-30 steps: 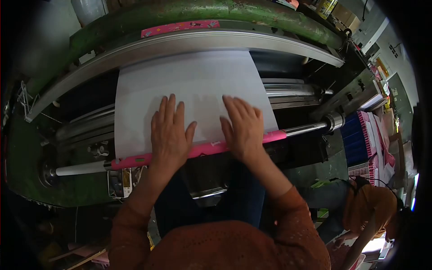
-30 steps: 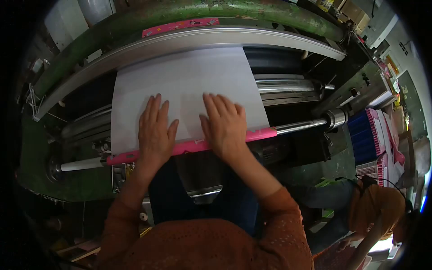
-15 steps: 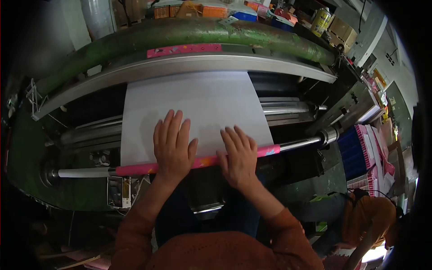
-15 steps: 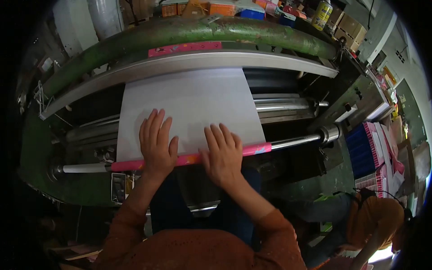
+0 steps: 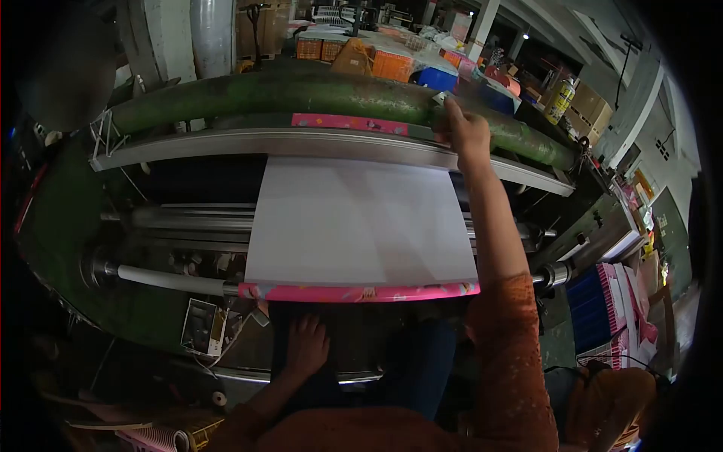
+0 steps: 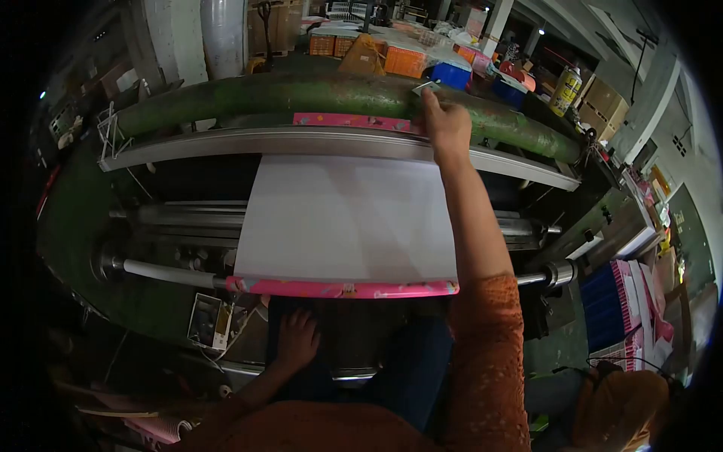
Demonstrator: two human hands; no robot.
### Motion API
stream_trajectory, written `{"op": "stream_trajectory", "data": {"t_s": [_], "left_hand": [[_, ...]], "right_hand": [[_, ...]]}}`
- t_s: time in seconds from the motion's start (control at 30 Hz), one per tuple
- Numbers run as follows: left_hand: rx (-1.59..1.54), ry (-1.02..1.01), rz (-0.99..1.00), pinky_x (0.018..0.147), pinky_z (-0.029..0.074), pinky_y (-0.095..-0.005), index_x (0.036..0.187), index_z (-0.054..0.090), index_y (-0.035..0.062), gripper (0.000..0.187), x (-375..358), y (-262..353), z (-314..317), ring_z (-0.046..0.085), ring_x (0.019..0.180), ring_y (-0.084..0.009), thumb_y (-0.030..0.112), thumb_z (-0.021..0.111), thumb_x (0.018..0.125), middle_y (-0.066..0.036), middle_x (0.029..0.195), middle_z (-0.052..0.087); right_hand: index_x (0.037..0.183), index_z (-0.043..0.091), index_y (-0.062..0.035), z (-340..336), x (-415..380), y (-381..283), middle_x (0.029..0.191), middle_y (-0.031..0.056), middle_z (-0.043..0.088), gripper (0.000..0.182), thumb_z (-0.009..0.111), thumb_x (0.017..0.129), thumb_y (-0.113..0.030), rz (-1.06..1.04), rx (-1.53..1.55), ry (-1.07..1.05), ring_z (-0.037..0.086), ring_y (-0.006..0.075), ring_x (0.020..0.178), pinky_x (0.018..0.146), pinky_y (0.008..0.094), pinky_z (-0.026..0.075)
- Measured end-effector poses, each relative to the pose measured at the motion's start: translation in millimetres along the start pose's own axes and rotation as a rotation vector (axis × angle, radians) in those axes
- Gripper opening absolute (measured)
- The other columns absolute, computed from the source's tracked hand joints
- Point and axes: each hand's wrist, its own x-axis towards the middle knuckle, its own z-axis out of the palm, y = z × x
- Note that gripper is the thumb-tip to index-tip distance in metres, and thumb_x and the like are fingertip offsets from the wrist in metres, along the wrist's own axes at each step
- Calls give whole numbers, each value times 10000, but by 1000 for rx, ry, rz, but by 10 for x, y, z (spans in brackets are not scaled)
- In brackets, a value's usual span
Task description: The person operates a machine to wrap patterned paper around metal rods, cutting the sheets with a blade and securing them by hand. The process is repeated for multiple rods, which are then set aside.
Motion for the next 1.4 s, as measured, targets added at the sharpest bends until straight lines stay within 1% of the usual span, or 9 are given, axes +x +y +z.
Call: {"op": "stream_trajectory", "data": {"t_s": [0.13, 0.33, 0.4, 0.53, 0.73, 0.83, 0.9, 1.0, 1.4], "left_hand": [[-5, 8, 14, 1040, 307, -543, 944, 609, 34, 278, 11, -9, -8, 409, 1247, -319, 264, 644, 792, -156, 1253, 515], [-231, -125, -30, 1012, 353, -476, 920, 637, 39, 181, 136, 39, -297, 512, 1149, -285, 199, 629, 834, -127, 1177, 552], [-1261, -232, -365, 932, 439, -387, 923, 624, 39, 120, 210, 83, -332, 590, 1023, -217, 128, 653, 847, -94, 1011, 627], [-1548, 90, -183, 842, 473, -294, 917, 623, 18, 86, 324, 400, -628, 601, 977, -168, 76, 657, 864, -75, 967, 632], [-1279, -236, 18, 848, 482, -320, 1085, 564, -10, 303, 370, 534, -315, 604, 989, -211, 114, 694, 841, -119, 1112, 597], [-989, -197, -60, 931, 441, -386, 1081, 577, 17, 359, 397, 569, -290, 569, 1071, -268, 200, 737, 816, -112, 1136, 582], [-306, 153, 93, 989, 389, -431, 974, 627, 27, 371, 403, 381, -36, 556, 1064, -283, 318, 747, 779, -131, 1086, 591], [39, -106, 85, 1037, 324, -477, 927, 655, 46, 384, 308, 133, 188, 545, 1052, -284, 410, 674, 807, -132, 1087, 605], [105, -150, 137, 1063, 310, -453, 856, 668, 80, 307, 238, 203, 344, 557, 1007, -239, 384, 631, 841, -85, 909, 631]], "right_hand": [[777, 661, 1, 120, 210, -144, 627, 98, 663, 264, 672, 873, -245, 262, 177, -31, 610, 125, 537, 492, 271, 425], [852, 632, -33, 173, -1180, -130, 795, 55, 697, 99, 597, 911, -105, -69, 187, -432, 643, 88, 686, 560, 193, 414], [896, 611, 5, 127, -1841, 126, 783, 51, 679, 36, 615, 872, -22, -158, 127, -707, 665, 119, 742, 623, 237, 485], [907, 623, 2, -71, -2790, 533, 762, 54, 661, 72, 642, 845, -29, -57, -176, -902, 618, 91, 705, 622, 250, 484], [890, 649, -18, -432, -3348, 1152, 741, 71, 661, 61, 644, 831, -33, 260, -10, -807, 622, 109, 680, 611, 263, 490], [898, 651, -33, -640, -3547, 1606, 808, 153, 669, 111, 635, 795, -72, 217, -279, -718, 671, 306, 755, 660, 352, 532], [899, 639, -44, -759, -3721, 1993, 840, 158, 669, 111, 613, 816, -113, 176, -546, -579, 666, 320, 786, 668, 389, 529], [907, 630, -65, -811, -3840, 2046, 843, 154, 663, 116, 606, 825, -142, 110, -619, -561, 652, 338, 787, 675, 411, 520], [875, 641, -71, -804, -3846, 2063, 823, 132, 671, 79, 625, 817, -122, 131, -641, -549, 659, 317, 749, 659, 385, 518]]}}
